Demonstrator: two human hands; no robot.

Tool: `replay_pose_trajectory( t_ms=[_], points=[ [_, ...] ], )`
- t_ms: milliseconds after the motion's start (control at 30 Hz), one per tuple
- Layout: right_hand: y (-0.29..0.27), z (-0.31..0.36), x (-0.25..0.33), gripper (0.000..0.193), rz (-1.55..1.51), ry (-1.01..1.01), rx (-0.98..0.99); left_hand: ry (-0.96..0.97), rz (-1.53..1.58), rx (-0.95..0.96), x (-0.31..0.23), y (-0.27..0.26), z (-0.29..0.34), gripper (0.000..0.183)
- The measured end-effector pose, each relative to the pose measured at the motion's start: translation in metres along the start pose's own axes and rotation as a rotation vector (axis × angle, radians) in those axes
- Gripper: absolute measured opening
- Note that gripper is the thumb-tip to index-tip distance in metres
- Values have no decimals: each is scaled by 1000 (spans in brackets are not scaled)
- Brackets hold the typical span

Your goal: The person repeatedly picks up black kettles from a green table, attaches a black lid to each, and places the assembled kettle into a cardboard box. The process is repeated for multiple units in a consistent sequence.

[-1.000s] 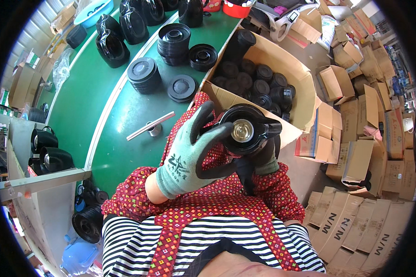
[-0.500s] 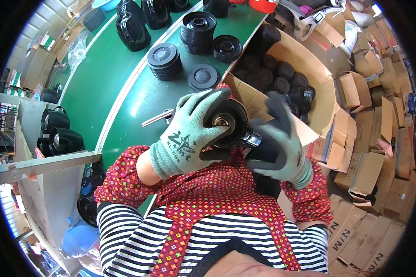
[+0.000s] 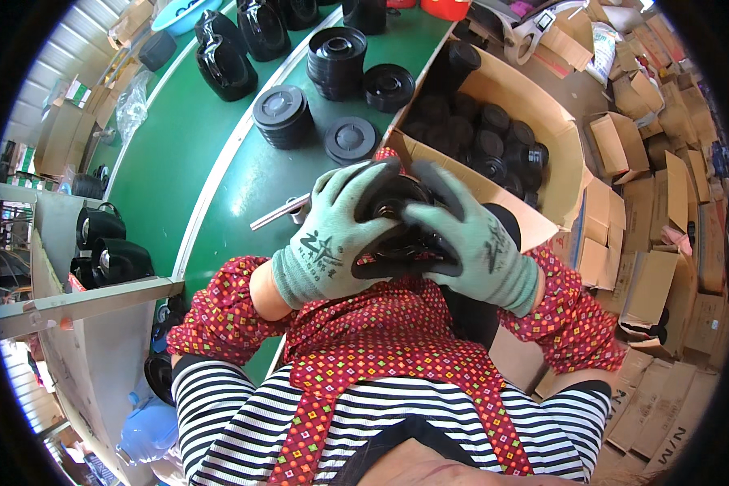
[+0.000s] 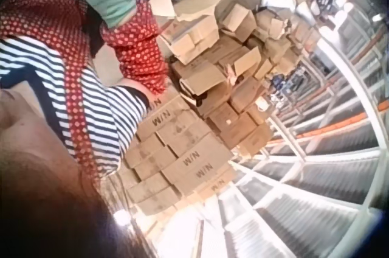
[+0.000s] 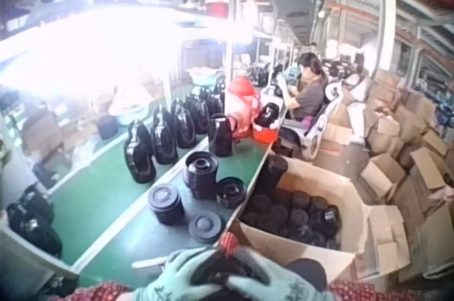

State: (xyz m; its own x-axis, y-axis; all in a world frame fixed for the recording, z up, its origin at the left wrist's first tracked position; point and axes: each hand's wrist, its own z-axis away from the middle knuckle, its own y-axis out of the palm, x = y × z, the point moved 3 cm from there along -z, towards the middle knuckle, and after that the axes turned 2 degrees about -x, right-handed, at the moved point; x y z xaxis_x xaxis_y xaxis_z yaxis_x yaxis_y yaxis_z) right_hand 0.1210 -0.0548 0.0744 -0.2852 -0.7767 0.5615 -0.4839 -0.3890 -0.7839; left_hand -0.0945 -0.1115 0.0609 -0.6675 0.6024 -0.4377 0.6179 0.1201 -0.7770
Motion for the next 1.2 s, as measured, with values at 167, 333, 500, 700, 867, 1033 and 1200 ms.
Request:
replay_pose_trajectory(
  t_ms=[167, 333, 500, 700, 867, 1033, 1200],
  points=[
    [41, 80, -83, 87, -931, 580, -488, -244, 175, -426, -8, 12, 24, 110],
    [66, 104, -124, 42, -606, 686, -589, -279, 344, -371, -27, 65, 60, 129],
    [21, 97, -146, 22, -127, 562, -613, -387, 311, -76, 58, 77, 110, 114],
    [55, 52, -84, 30, 47, 385, -278, -735, -252, 303, 176, 39, 158, 111],
    [39, 58, -70, 23, -280, 364, -326, -652, 84, 220, 170, 32, 150, 73],
    [8, 32, -89, 25, -478, 305, -65, -1083, 696, -51, 114, 10, 65, 63],
    [-33, -47, -83, 44, 173, -151, -321, -641, 397, 148, 55, -17, -37, 64]
  ],
)
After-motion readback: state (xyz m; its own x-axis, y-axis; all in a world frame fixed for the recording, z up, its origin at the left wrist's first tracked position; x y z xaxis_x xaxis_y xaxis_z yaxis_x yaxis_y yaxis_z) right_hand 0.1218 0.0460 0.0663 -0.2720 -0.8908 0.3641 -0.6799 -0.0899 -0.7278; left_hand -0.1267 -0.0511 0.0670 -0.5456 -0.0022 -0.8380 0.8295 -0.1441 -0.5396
